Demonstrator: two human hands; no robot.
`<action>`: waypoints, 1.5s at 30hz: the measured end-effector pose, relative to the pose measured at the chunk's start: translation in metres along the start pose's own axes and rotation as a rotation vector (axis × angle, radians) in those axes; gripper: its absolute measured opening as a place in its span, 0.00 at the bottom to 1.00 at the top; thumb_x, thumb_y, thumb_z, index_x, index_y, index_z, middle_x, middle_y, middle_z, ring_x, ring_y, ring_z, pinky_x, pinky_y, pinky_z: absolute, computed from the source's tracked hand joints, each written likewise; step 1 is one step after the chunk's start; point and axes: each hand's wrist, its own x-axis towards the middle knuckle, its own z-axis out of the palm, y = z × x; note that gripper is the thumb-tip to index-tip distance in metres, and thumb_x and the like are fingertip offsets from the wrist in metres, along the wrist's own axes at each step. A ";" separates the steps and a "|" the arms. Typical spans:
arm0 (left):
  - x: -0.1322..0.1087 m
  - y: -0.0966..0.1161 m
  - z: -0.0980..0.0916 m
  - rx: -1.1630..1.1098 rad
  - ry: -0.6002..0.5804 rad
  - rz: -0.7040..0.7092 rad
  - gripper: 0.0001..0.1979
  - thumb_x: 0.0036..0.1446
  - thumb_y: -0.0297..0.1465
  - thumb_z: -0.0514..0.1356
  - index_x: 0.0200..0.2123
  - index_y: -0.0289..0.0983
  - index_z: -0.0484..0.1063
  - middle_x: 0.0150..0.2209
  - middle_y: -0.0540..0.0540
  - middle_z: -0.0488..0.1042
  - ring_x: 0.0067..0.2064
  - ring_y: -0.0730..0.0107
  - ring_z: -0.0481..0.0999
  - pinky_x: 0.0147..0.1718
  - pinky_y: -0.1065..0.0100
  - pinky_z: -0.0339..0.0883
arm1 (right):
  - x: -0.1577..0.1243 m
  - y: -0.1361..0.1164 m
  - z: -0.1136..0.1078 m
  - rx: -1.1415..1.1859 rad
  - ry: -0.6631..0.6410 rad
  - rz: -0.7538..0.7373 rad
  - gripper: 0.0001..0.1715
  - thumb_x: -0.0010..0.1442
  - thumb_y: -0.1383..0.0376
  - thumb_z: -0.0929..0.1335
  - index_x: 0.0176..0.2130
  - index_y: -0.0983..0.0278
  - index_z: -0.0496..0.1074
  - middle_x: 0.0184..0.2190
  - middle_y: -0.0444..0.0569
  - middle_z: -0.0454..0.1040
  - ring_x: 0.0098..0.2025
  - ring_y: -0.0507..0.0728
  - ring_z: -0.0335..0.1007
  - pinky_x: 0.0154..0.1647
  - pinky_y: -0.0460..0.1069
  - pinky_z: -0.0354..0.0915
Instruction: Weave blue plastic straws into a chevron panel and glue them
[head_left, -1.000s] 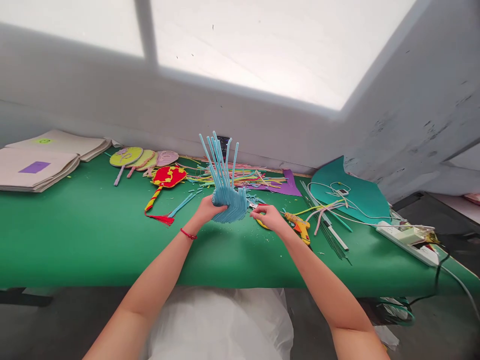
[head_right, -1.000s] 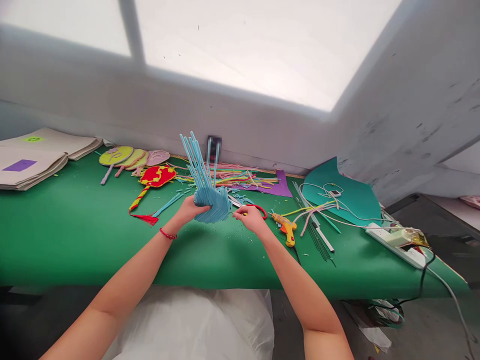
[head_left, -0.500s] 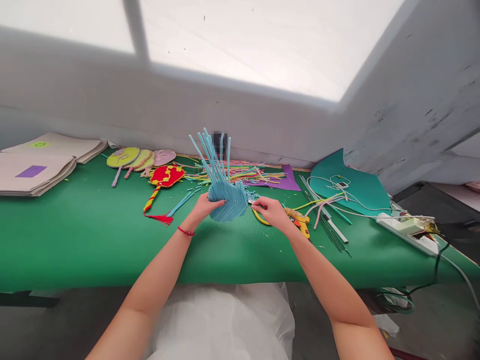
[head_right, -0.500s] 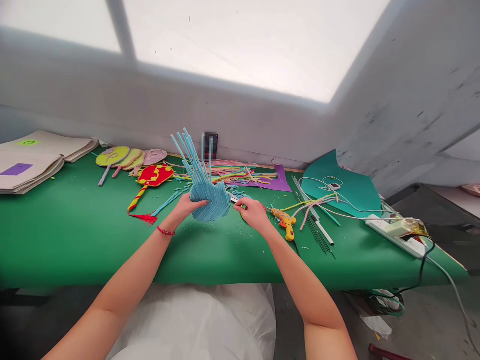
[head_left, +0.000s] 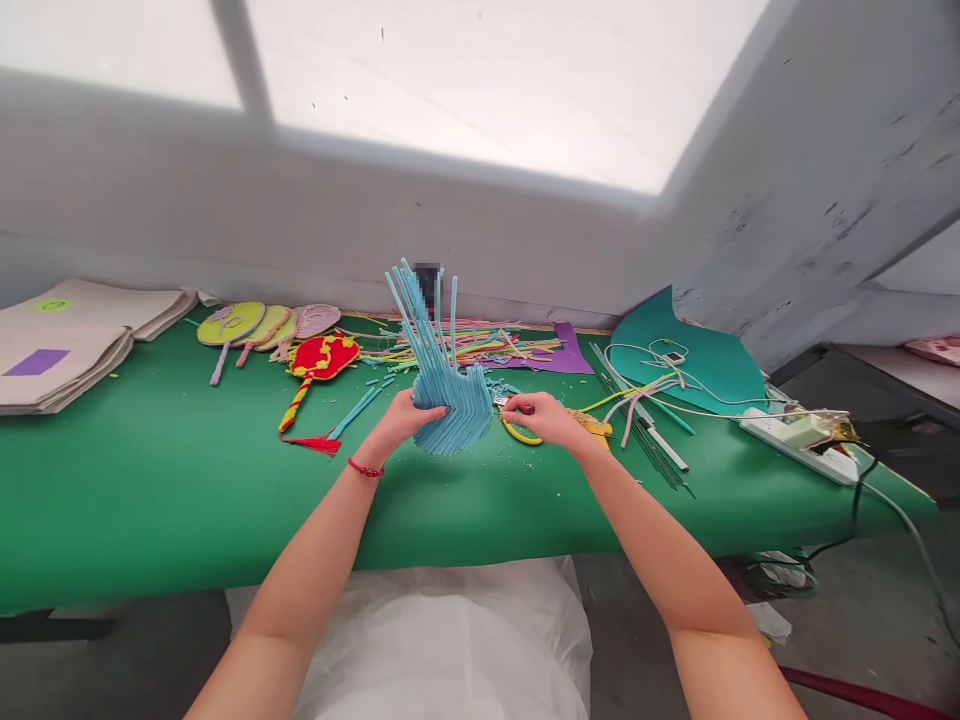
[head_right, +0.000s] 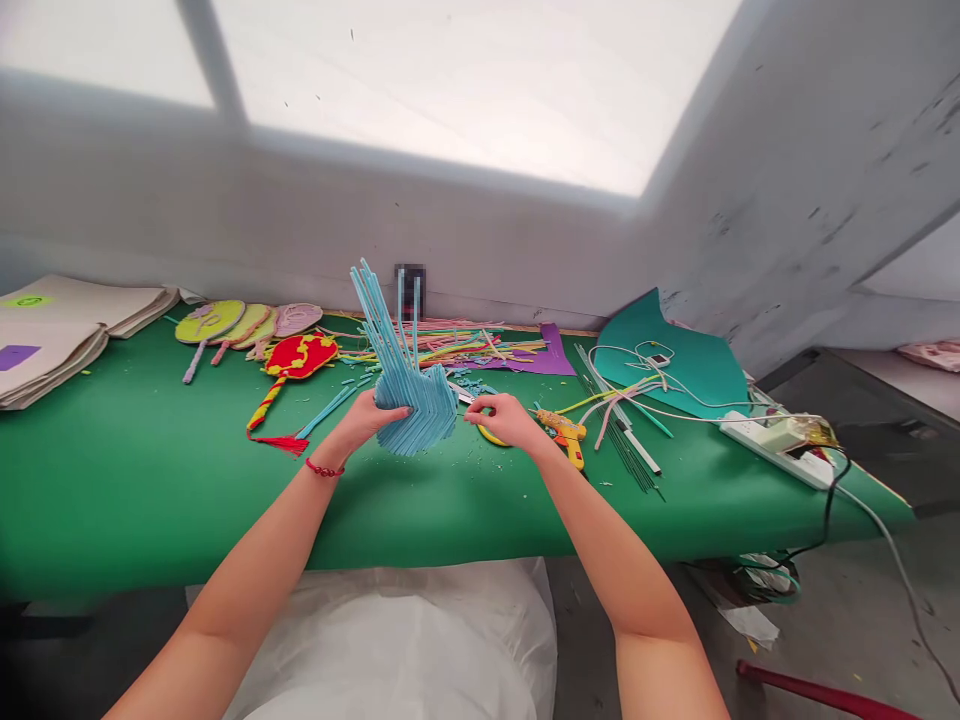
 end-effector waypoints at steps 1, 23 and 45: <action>0.000 0.001 0.000 0.003 -0.003 0.001 0.27 0.38 0.39 0.70 0.43 0.34 0.74 0.46 0.40 0.77 0.48 0.53 0.75 0.48 0.56 0.69 | -0.001 -0.001 -0.001 0.000 0.000 0.006 0.15 0.53 0.54 0.67 0.29 0.63 0.75 0.32 0.47 0.76 0.32 0.54 0.66 0.36 0.48 0.60; 0.004 -0.005 -0.001 0.002 0.064 0.022 0.28 0.34 0.39 0.71 0.41 0.33 0.75 0.42 0.41 0.78 0.44 0.55 0.76 0.45 0.57 0.70 | 0.005 -0.005 0.013 -0.022 0.061 0.105 0.12 0.52 0.58 0.67 0.26 0.63 0.74 0.29 0.46 0.77 0.35 0.56 0.69 0.39 0.49 0.62; 0.009 -0.013 -0.011 -0.205 0.145 -0.244 0.32 0.27 0.35 0.74 0.41 0.34 0.75 0.47 0.37 0.76 0.47 0.49 0.76 0.46 0.54 0.70 | 0.002 -0.007 0.042 -0.479 0.343 -0.137 0.14 0.63 0.64 0.61 0.33 0.60 0.74 0.35 0.48 0.76 0.33 0.54 0.69 0.29 0.46 0.53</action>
